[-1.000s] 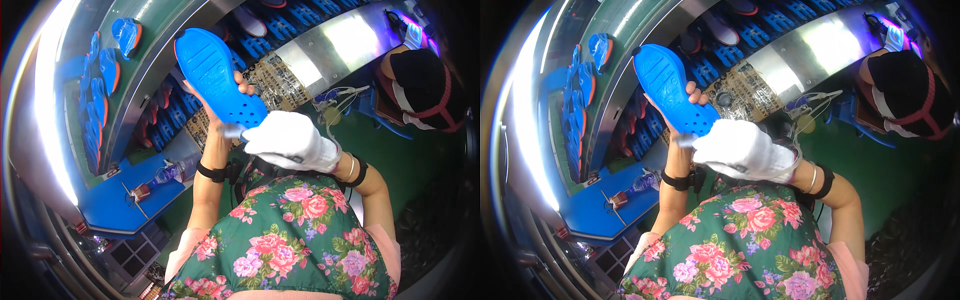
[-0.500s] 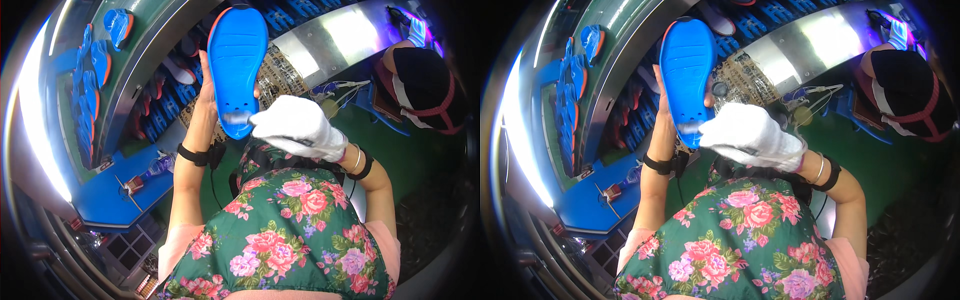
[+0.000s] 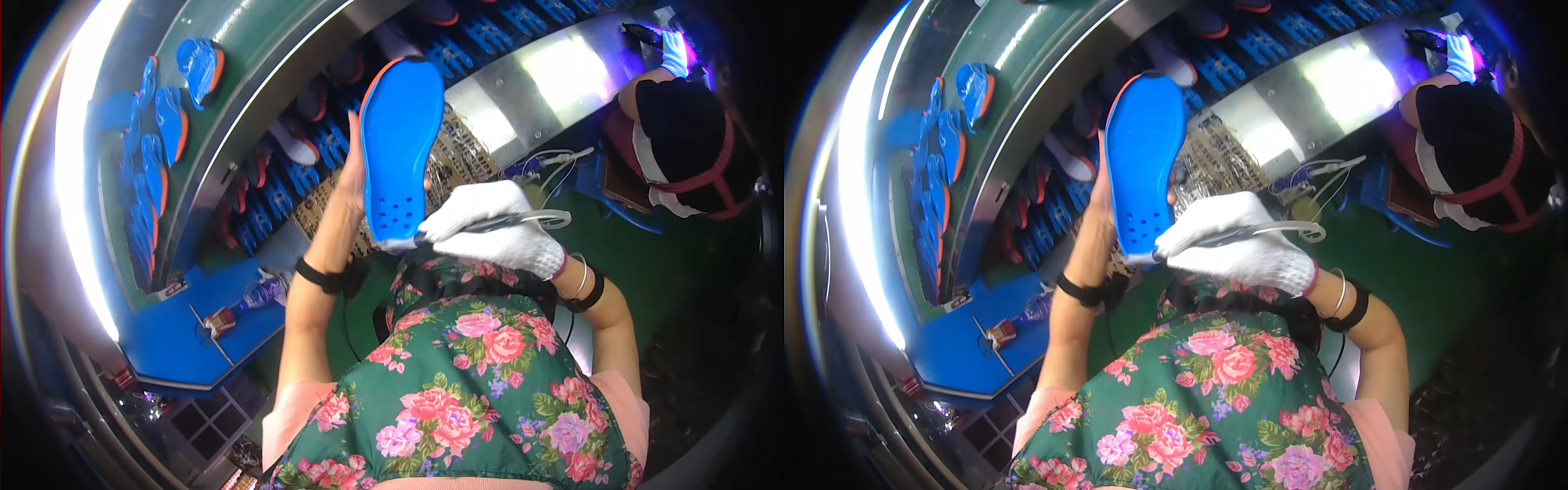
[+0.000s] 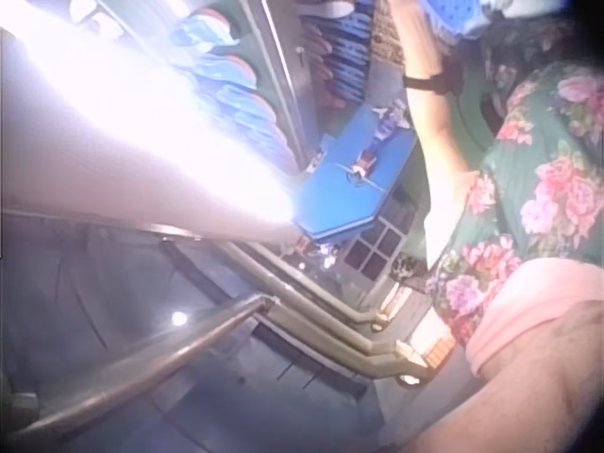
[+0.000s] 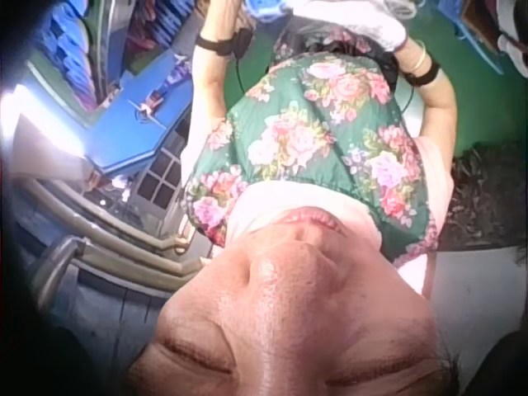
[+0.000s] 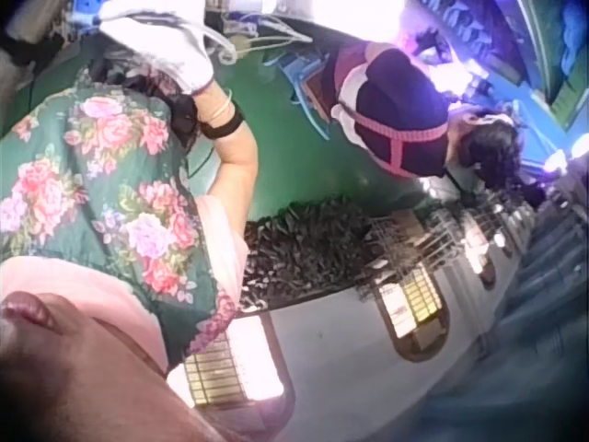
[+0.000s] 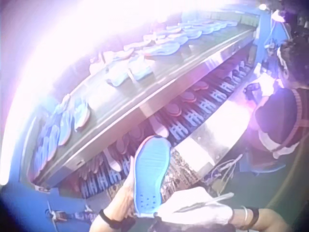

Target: Apply adhesive to the edges of shoe soles using a small brush.

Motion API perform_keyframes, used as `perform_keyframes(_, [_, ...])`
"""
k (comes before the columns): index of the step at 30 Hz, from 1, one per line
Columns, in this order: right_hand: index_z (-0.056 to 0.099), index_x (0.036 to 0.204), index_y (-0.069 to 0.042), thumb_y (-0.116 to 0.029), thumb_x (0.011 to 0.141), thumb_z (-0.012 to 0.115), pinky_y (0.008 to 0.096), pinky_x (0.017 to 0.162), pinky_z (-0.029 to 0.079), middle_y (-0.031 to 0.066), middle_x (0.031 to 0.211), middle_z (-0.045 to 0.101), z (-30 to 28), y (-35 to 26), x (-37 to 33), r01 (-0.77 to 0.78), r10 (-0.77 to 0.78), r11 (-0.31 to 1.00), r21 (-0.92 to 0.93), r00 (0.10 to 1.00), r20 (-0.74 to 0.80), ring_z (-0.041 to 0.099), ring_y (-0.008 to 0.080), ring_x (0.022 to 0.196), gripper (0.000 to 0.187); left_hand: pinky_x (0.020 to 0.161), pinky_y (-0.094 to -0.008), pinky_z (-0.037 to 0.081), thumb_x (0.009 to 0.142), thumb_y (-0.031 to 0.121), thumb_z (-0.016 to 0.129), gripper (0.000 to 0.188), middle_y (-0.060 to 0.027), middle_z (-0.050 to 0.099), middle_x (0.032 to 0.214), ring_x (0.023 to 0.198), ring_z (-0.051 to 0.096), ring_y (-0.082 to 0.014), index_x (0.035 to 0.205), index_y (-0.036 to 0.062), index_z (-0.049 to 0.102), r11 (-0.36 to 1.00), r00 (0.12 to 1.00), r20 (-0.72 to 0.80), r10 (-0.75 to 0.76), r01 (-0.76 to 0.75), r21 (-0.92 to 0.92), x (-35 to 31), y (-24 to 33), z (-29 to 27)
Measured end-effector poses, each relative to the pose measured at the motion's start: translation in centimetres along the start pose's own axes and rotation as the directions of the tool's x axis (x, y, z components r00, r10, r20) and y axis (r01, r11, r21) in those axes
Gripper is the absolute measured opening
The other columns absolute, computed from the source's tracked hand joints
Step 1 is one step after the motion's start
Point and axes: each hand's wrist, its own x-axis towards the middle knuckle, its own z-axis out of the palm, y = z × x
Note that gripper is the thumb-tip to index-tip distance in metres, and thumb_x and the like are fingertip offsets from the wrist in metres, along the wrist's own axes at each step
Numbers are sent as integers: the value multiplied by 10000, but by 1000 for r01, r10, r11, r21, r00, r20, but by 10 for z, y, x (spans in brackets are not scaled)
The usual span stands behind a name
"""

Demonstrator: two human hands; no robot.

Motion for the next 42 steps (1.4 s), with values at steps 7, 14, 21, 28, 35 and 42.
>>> perform_keyframes(7, [793, 1026, -6, 6, 841, 806, 347, 880, 595, 128, 1027, 793, -18, -7, 12, 82, -160, 968, -238, 931, -329, 758, 208, 959, 185, 1105, -507, 496, 1080, 499, 493, 588, -153, 621, 1415, 1295, 602, -312, 1457, 49, 533, 941, 894, -310, 323, -269, 203, -1, -63, 17])
perform_keyframes(14, [798, 1011, -47, -14, 811, 823, 385, 855, 593, 114, 1007, 787, -20, -4, 2, 200, -296, 878, -436, 941, -164, 761, 271, 935, 204, 1033, -538, 579, 1093, 410, 518, 551, -330, 571, 1391, 1294, 613, -392, 1478, 16, 499, 980, 982, 185, 43, -6, -197, -15, -70, -42])
perform_keyframes(21, [796, 1008, -41, -19, 811, 831, 367, 785, 591, 113, 998, 788, -15, -16, -4, 255, -395, 822, -509, 899, -187, 756, 258, 885, 201, 933, -589, 599, 952, 749, 524, 877, -221, 666, 1347, 1089, 708, -415, 1480, 48, 527, 857, 961, -85, 261, -272, -438, -21, -73, 45])
perform_keyframes(28, [788, 930, -40, 3, 767, 844, 351, 750, 588, 125, 951, 791, -13, -38, 19, 289, -488, 759, -584, 846, -215, 759, 249, 846, 177, 1118, -570, 489, 814, 666, 756, 984, -186, 568, 1494, 1296, 614, -376, 1562, 103, 453, 869, 918, 33, 394, -361, -338, -10, -97, 8])
perform_keyframes(35, [796, 1088, -38, -50, 806, 794, 394, 853, 561, 135, 1109, 787, -31, -52, 47, 353, -579, 582, -732, 813, -68, 745, 287, 977, 282, 1233, -588, 333, 932, 641, 670, 861, -135, 503, 1583, 1459, 464, -363, 1599, 157, 421, 826, 834, 416, 363, -81, -558, 1, -94, 52])
perform_keyframes(42, [801, 1126, -74, -11, 792, 799, 385, 857, 585, 126, 1125, 788, -11, -46, 42, 399, -529, 630, -666, 848, 7, 755, 264, 973, 341, 1184, -578, 422, 962, 633, 628, 862, -184, 512, 1557, 1411, 522, -375, 1604, 114, 381, 923, 911, -193, 365, -381, -49, -4, -105, 26])
